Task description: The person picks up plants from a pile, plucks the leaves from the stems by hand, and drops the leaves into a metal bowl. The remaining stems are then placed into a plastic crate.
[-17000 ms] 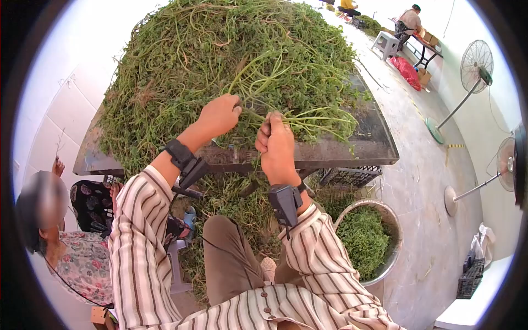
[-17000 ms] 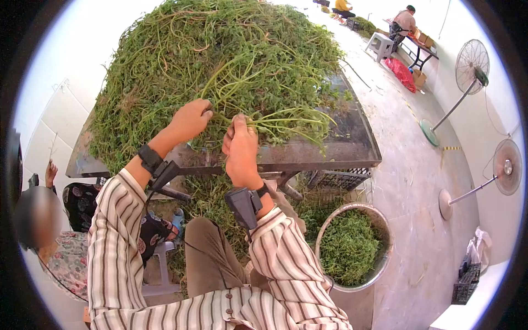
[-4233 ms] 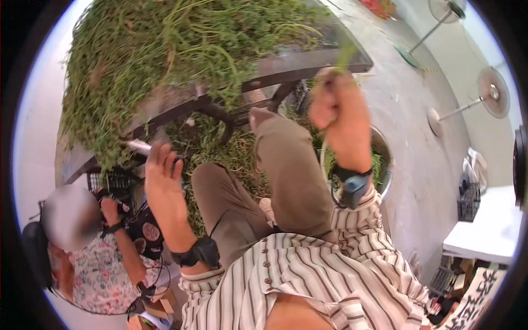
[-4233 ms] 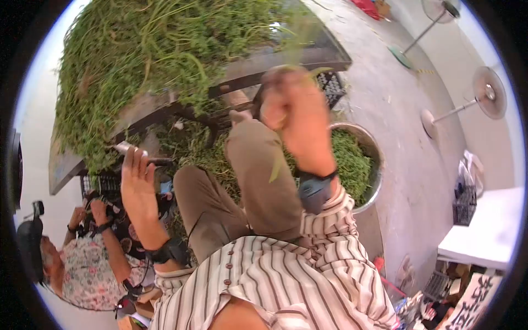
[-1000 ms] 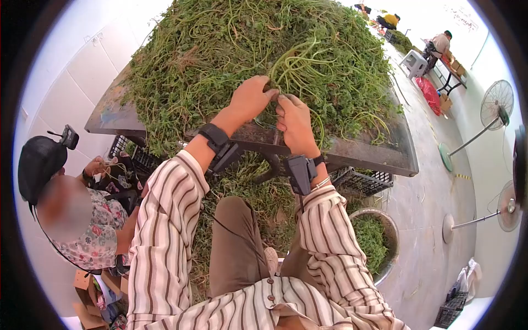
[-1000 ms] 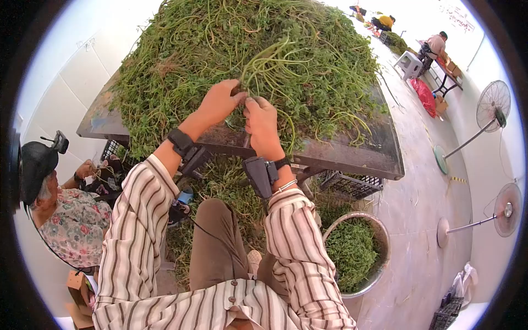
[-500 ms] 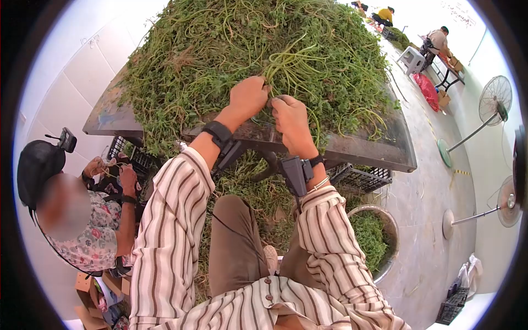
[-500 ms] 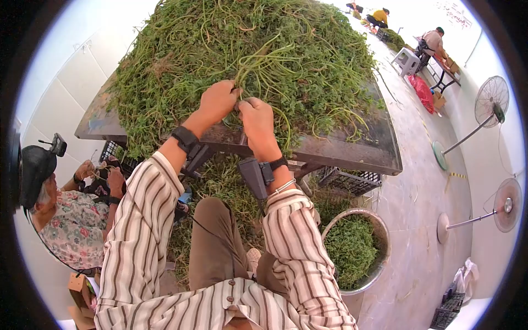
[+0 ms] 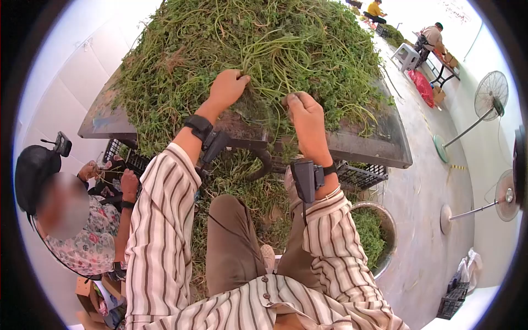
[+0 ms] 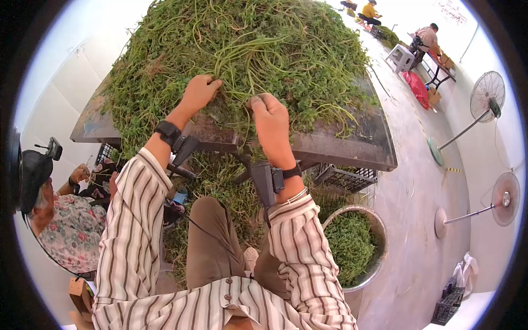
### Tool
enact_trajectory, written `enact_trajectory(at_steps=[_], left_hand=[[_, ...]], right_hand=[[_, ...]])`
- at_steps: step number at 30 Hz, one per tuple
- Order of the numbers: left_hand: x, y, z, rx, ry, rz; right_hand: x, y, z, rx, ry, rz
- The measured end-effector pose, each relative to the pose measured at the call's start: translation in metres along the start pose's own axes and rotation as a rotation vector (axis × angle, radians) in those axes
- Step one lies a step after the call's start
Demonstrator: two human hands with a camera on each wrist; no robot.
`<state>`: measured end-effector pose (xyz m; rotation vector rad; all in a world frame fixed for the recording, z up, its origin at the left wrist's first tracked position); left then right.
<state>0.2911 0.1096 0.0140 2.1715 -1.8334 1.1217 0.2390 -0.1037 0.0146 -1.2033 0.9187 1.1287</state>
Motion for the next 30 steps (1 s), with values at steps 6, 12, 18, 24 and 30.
enact_trajectory(at_steps=[6,12,18,24,30], left_hand=[[0.031,0.014,-0.011,0.153,0.116,0.139],[0.03,0.012,-0.017,0.139,0.109,0.106],[0.031,0.001,-0.033,0.268,-0.048,0.207],[0.036,0.0,-0.045,0.266,-0.122,0.158],[0.049,0.015,-0.04,0.237,-0.117,0.352]], right_hand=[[0.003,-0.005,0.0,0.073,0.087,-0.035],[0.023,-0.02,-0.001,0.092,0.311,-0.27],[0.038,-0.032,-0.008,0.071,0.51,-0.411],[0.008,-0.025,-0.009,0.136,0.307,-0.221],[0.026,-0.022,0.016,0.018,0.394,-0.39]])
Point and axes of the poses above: each hand's wrist, its own y-axis away from the middle knuckle, its own z-axis out of the palm, x = y × z, the point moved 3 cm from there along -y, towards the middle knuckle, and after that the axes turned 12 degrees about x, right-handed, at the moved point
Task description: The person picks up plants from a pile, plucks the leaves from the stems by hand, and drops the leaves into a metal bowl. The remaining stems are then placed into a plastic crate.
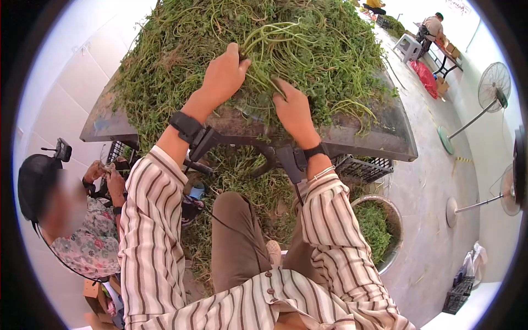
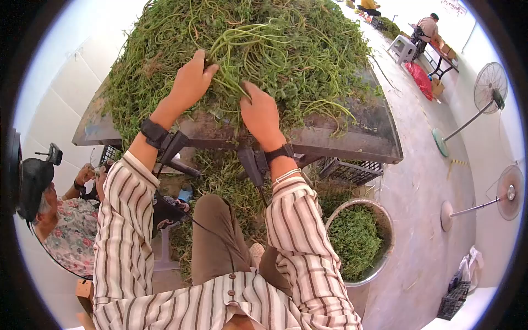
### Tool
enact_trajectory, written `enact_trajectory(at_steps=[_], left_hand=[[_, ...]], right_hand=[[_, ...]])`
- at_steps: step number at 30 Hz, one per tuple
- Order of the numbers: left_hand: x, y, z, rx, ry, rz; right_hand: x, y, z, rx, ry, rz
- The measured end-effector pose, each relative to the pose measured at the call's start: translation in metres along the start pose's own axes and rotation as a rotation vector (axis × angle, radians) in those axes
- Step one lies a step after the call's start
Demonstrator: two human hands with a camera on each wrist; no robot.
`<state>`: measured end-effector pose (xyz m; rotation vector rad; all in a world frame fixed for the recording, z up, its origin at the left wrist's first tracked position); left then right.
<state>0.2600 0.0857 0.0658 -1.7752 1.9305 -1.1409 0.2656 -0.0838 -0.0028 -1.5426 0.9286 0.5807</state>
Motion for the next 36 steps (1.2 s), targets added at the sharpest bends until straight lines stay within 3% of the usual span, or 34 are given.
enact_trajectory(at_steps=[1,2,3,6,9,10,12,15,16,17,19,20,22,24,29,31,34,36], left_hand=[[0.0,-0.002,-0.002,-0.004,-0.024,-0.012],[0.0,-0.004,-0.005,-0.007,-0.047,-0.026],[-0.001,-0.006,-0.009,-0.005,-0.05,-0.027],[-0.015,-0.018,-0.019,0.179,-0.034,-0.082],[-0.022,-0.025,-0.026,0.257,-0.072,-0.106],[-0.024,-0.023,-0.023,0.177,-0.031,-0.208],[-0.017,-0.016,-0.017,0.138,0.005,-0.194],[-0.015,-0.001,-0.005,0.077,0.05,-0.159],[-0.014,0.003,-0.002,0.084,0.052,-0.133],[-0.012,0.006,-0.001,0.089,0.055,-0.106],[-0.01,0.008,0.002,0.07,0.045,-0.096],[-0.004,0.011,0.0,0.063,0.05,-0.089],[0.004,0.014,0.001,0.058,0.05,-0.074],[0.014,0.017,0.0,0.117,0.104,0.095],[0.03,0.022,-0.003,0.112,0.056,0.174],[0.026,0.023,-0.003,0.094,-0.011,0.144],[0.006,0.024,0.001,0.09,0.006,0.067],[0.001,0.026,0.005,0.059,0.012,0.057]], right_hand=[[0.008,0.0,0.005,-0.041,0.168,-0.059],[0.012,-0.001,0.005,-0.101,0.162,0.081],[0.012,-0.001,0.003,-0.103,0.16,0.079],[0.018,-0.003,-0.004,-0.078,0.285,0.114],[0.026,-0.004,-0.012,-0.028,0.401,0.078],[0.028,-0.006,-0.015,0.006,0.444,0.098],[0.024,-0.009,-0.021,0.039,0.482,0.117],[0.012,-0.014,-0.033,0.073,0.173,0.182],[0.007,-0.011,-0.032,0.191,-0.046,0.147],[0.002,-0.01,-0.032,0.191,-0.044,0.148],[-0.002,-0.006,-0.028,0.058,-0.61,0.494],[-0.005,-0.006,-0.024,0.061,-0.609,0.494],[-0.012,-0.005,-0.01,-0.011,-0.877,0.565],[-0.016,-0.005,-0.002,-0.05,-0.903,0.58],[-0.026,-0.008,0.011,-0.161,-0.993,0.618],[-0.021,-0.008,0.009,-0.088,-0.958,0.649],[0.001,-0.01,-0.006,0.159,-0.917,0.621],[0.003,-0.009,-0.016,0.179,-0.842,0.609]])
Point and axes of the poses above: each hand's wrist, its own y-axis away from the middle knuckle, its own z-axis out of the palm, x = y × z, the point moved 3 cm from there along -y, towards the middle knuckle, and after that the axes turned 12 degrees about x, right-handed, at the moved point
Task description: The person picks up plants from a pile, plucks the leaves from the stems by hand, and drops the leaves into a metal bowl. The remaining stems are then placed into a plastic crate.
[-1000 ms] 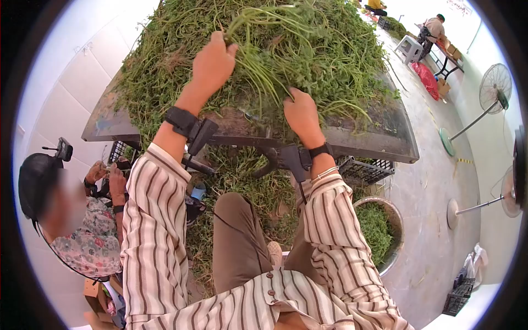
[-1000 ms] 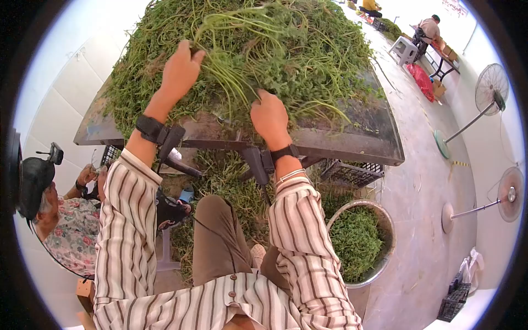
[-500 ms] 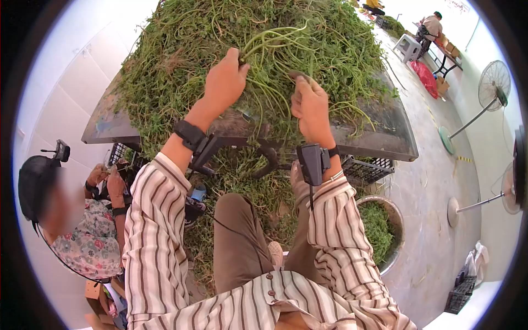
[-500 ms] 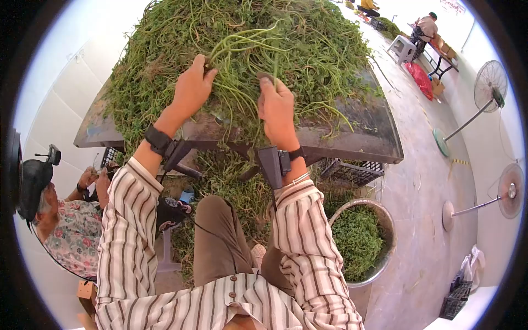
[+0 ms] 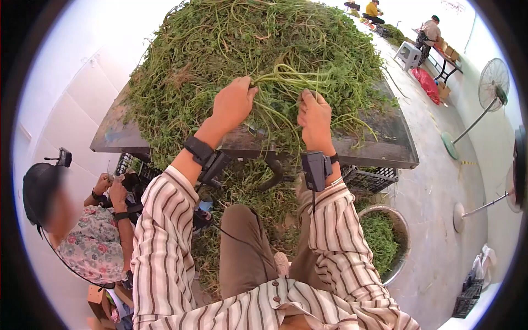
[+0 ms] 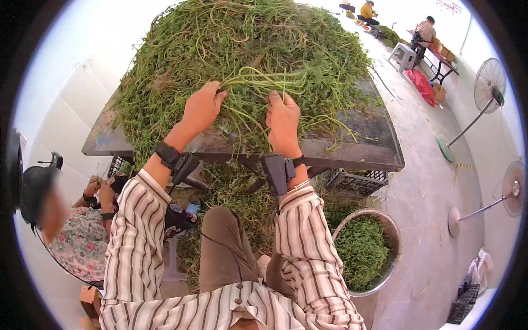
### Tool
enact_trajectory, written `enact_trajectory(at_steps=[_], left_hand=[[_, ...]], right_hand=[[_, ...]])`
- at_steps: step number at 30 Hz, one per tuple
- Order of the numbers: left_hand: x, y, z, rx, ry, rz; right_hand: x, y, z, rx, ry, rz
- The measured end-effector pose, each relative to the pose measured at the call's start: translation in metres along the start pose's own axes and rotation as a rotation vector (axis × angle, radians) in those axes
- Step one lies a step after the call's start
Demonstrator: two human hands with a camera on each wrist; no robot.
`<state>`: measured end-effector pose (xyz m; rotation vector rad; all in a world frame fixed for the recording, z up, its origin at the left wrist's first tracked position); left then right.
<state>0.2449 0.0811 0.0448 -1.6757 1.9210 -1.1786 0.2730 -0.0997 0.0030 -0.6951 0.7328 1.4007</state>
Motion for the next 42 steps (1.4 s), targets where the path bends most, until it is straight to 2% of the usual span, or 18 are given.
enact_trajectory(at_steps=[5,7,8,9,10,12,14,16,19,23,24,26,30,32,35,38,40,42], left_hand=[[-0.002,-0.004,0.011,-0.047,0.001,-0.011],[-0.004,-0.007,0.011,-0.068,0.038,-0.165],[-0.006,-0.01,0.009,-0.069,0.035,-0.164],[-0.011,-0.012,0.007,-0.143,0.043,-0.238],[-0.015,-0.013,0.007,-0.217,0.051,-0.312],[-0.01,-0.011,0.005,-0.196,0.089,-0.316],[-0.004,-0.007,0.005,-0.175,0.128,-0.321],[0.003,-0.006,0.004,-0.096,0.2,-0.215],[0.015,-0.006,-0.003,-0.105,0.275,-0.126],[0.022,-0.004,-0.005,-0.161,0.216,-0.141],[0.023,-0.003,-0.004,-0.133,0.189,-0.125],[0.024,-0.002,-0.004,-0.105,0.165,-0.109],[0.018,-0.008,-0.012,-0.058,0.111,-0.193],[0.013,-0.014,-0.018,-0.016,0.113,-0.22],[0.006,-0.024,-0.022,-0.014,0.092,-0.208],[0.001,-0.024,-0.015,0.0,0.125,-0.192],[-0.004,-0.027,-0.012,-0.064,0.093,-0.285],[-0.006,-0.028,-0.01,-0.072,0.089,-0.277]], right_hand=[[-0.001,-0.001,-0.007,0.094,0.089,-0.045],[-0.001,0.001,-0.005,0.097,0.087,-0.111],[-0.001,0.002,-0.003,0.101,0.083,-0.178],[0.0,0.002,-0.002,0.102,0.08,-0.176],[0.0,0.003,0.001,0.055,0.174,-0.278],[-0.006,0.012,0.011,-0.015,0.414,-0.427],[0.0,0.015,0.018,-0.06,0.445,-0.415],[0.007,0.017,0.025,-0.117,0.464,-0.432],[0.015,0.019,0.035,-0.203,0.568,-0.492],[0.017,0.011,0.033,-0.139,0.722,-0.655],[0.017,0.01,0.031,-0.135,0.723,-0.652],[0.022,0.008,0.026,-0.127,0.971,-0.687],[0.018,-0.007,0.009,-0.09,1.107,-0.69],[0.012,-0.018,-0.013,0.022,1.271,-0.679],[0.001,-0.026,-0.028,0.089,1.204,-0.756],[0.0,-0.024,-0.031,0.07,1.11,-0.731],[-0.002,-0.02,-0.03,0.055,1.034,-0.772],[-0.017,-0.007,-0.019,0.077,0.733,-0.584]])
Point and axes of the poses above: each hand's wrist, its own y-axis away from the middle knuckle, its own z-axis out of the palm, x = y × z, the point moved 3 cm from there along -y, towards the middle knuckle, and after that the axes turned 12 degrees about x, right-handed, at the moved point
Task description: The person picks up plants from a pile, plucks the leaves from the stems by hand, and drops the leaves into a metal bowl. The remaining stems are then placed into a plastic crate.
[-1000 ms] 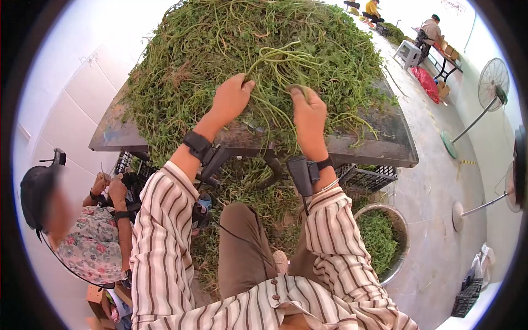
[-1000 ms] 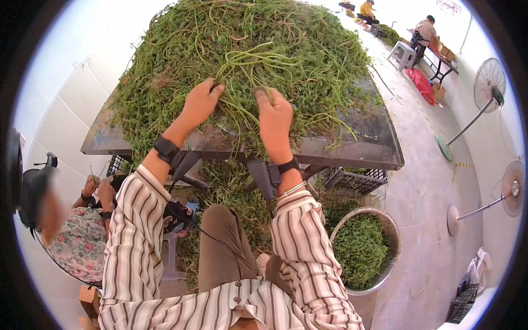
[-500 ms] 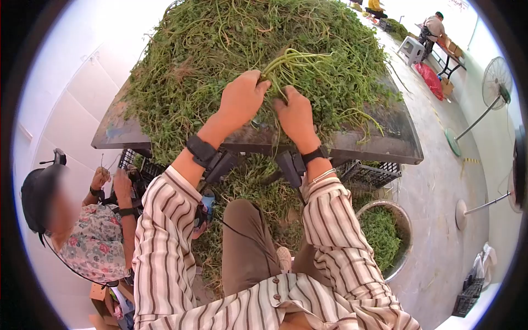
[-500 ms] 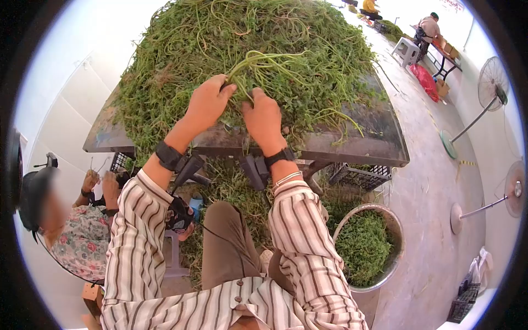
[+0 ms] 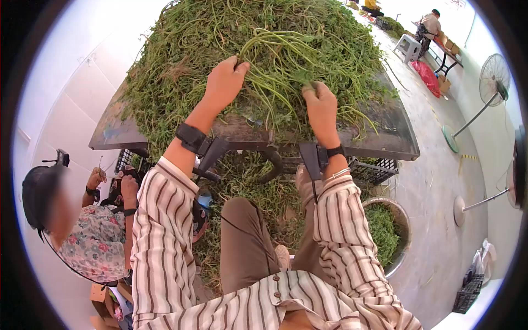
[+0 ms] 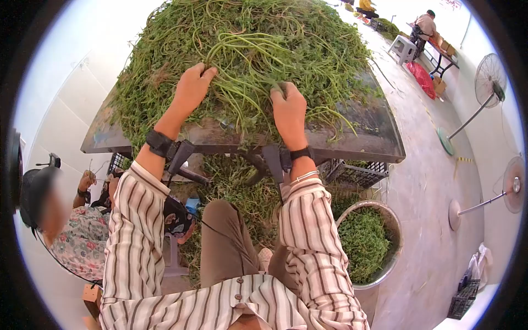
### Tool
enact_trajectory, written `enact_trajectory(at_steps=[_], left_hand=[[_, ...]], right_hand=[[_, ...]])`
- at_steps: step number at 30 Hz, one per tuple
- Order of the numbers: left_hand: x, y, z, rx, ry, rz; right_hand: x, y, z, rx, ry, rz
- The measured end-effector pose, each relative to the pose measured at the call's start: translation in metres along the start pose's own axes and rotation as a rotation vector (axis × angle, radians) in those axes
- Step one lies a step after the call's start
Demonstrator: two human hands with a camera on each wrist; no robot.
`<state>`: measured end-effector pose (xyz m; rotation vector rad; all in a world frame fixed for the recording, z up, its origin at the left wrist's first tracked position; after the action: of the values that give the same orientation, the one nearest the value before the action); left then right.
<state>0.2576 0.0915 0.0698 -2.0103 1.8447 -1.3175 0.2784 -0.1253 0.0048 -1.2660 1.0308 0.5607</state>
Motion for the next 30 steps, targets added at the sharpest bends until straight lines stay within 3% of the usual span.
enact_trajectory(at_steps=[4,6,9,13,19,30], left_hand=[[0.007,0.003,0.0,0.005,-0.029,0.03],[0.01,0.002,-0.001,0.015,-0.022,0.047],[0.015,0.001,-0.001,0.019,-0.017,0.044],[0.009,-0.006,0.003,0.041,-0.036,0.073],[0.02,0.001,0.001,-0.026,-0.035,0.031],[0.022,0.015,0.007,-0.058,0.003,0.045]], right_hand=[[-0.017,0.009,-0.001,-0.102,-0.162,0.202],[-0.022,0.013,0.006,-0.174,-0.148,0.076],[-0.025,0.017,0.013,-0.142,-0.097,-0.054],[-0.039,0.027,0.013,-0.229,-0.169,0.08],[-0.031,0.035,0.032,-0.195,0.033,-0.131],[-0.027,0.039,0.043,-0.127,0.133,-0.276]])
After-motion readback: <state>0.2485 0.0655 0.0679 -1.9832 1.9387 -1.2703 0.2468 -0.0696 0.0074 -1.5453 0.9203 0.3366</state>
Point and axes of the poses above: each hand's wrist, its own y-axis away from the middle knuckle, its own z-axis out of the palm, x = y × z, the point moved 3 cm from there along -y, towards the middle knuckle, and after that the axes turned 12 degrees about x, right-handed, at the moved point
